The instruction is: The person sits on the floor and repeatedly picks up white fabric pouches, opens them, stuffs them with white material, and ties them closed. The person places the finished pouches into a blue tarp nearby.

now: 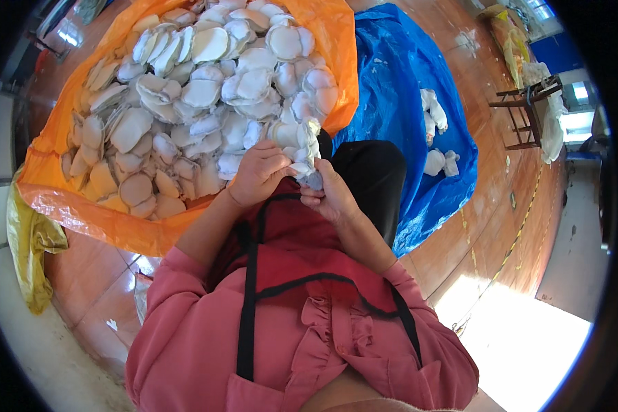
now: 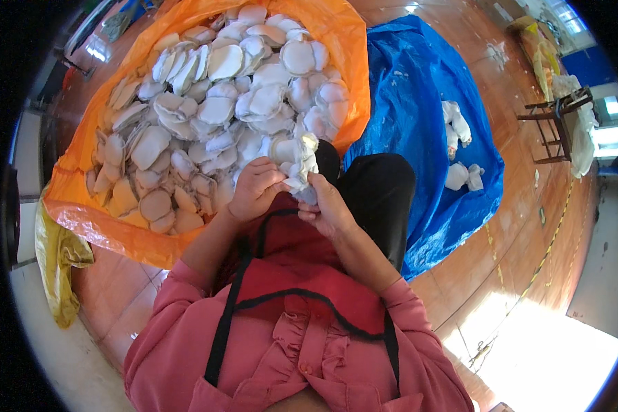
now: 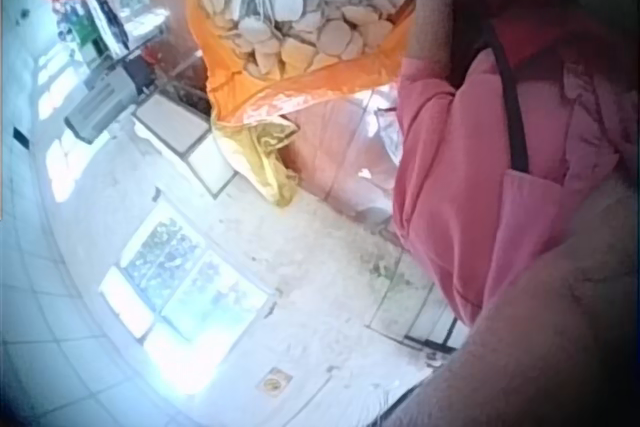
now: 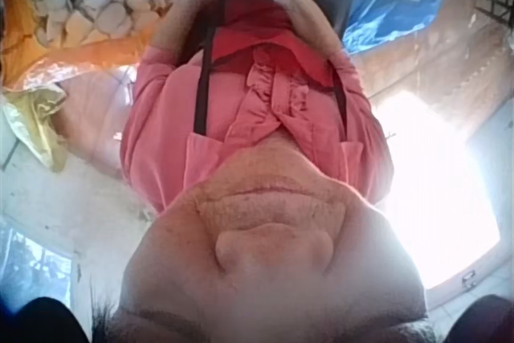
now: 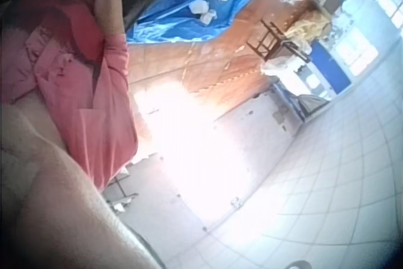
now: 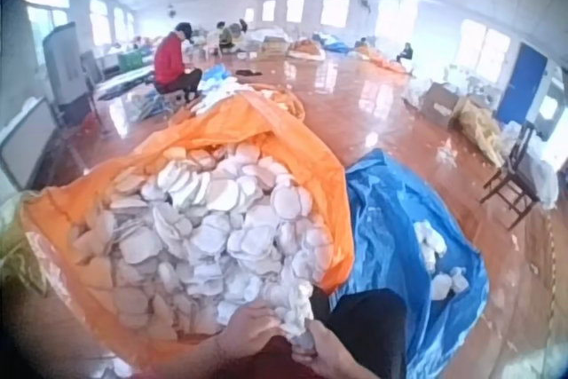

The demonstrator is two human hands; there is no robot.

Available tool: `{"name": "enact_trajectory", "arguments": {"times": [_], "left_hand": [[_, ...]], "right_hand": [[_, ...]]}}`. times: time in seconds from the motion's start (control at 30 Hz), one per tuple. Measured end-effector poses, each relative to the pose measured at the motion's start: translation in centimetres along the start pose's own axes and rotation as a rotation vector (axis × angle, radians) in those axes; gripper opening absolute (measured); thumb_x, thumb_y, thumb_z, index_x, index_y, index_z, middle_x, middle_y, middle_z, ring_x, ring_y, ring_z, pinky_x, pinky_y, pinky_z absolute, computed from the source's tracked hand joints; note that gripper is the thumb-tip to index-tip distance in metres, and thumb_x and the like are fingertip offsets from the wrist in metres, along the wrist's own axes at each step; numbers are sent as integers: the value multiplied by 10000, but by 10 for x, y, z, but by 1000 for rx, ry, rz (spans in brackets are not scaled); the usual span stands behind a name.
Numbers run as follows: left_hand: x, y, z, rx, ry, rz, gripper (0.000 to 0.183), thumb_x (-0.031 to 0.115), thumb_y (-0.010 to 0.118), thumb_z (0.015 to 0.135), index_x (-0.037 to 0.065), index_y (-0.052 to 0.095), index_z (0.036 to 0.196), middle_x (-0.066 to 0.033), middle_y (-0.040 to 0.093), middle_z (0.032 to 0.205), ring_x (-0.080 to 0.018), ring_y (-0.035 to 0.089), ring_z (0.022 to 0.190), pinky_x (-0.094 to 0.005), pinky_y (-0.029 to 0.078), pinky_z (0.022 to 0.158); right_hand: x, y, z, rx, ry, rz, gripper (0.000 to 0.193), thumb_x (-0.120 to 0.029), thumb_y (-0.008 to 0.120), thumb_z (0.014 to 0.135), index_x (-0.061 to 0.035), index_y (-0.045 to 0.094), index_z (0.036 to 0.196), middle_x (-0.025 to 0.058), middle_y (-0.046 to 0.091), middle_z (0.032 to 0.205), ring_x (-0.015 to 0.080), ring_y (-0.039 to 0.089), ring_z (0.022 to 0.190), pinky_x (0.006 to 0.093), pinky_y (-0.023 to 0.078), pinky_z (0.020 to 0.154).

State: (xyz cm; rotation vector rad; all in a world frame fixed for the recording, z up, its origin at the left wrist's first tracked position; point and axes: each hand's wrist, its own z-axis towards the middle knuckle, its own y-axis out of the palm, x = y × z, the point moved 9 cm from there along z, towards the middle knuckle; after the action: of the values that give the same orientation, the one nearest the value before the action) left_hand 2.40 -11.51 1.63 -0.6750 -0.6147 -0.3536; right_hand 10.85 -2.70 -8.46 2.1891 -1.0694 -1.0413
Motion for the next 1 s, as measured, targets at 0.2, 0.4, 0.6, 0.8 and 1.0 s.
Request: {"name": "enact_trajectory", "arguments": {"times": [0.2,0.4,0.6,0.8,1.0], "left_hand": [[12,-10,-1,-82,-30,-46,186,89,777,737,43,598,749,-82,565,672,-295,530,640,-390,421,600],[20,-5,-21,-107,-118,79,236,154,804,720,48,595,750,-85,590,724,-307,562,684,-409,443,617],[72,-18,4,-142,79,395,425,252,827,660,72,667,1012,-93,644,1078,-294,596,1020,-434,461,937],[46,-1,14,-459,-39,284,660,304,839,646,50,576,1195,-115,593,1237,-308,539,1204,-465,412,1022],[30,11,14,-546,-287,210,642,247,842,636,69,528,1167,-112,588,1170,-325,562,1108,-438,436,968]], "right_hand": [[4,10,-8,-107,29,-111,277,-357,499,978,-94,566,1037,-2,527,784,53,336,504,211,292,451],[3,6,-7,-104,-5,-213,243,-335,532,956,-104,591,1005,-23,536,766,53,358,516,212,295,450],[-14,-12,4,101,-145,-840,320,-360,618,879,-58,587,982,63,617,814,150,567,663,312,455,553],[-35,17,-9,128,-326,-1316,519,-413,679,806,-1,564,1100,219,666,956,357,669,902,398,516,807],[-32,29,-17,-64,-390,-1316,555,-392,714,773,0,562,1137,220,664,976,356,660,920,391,511,822]]}}
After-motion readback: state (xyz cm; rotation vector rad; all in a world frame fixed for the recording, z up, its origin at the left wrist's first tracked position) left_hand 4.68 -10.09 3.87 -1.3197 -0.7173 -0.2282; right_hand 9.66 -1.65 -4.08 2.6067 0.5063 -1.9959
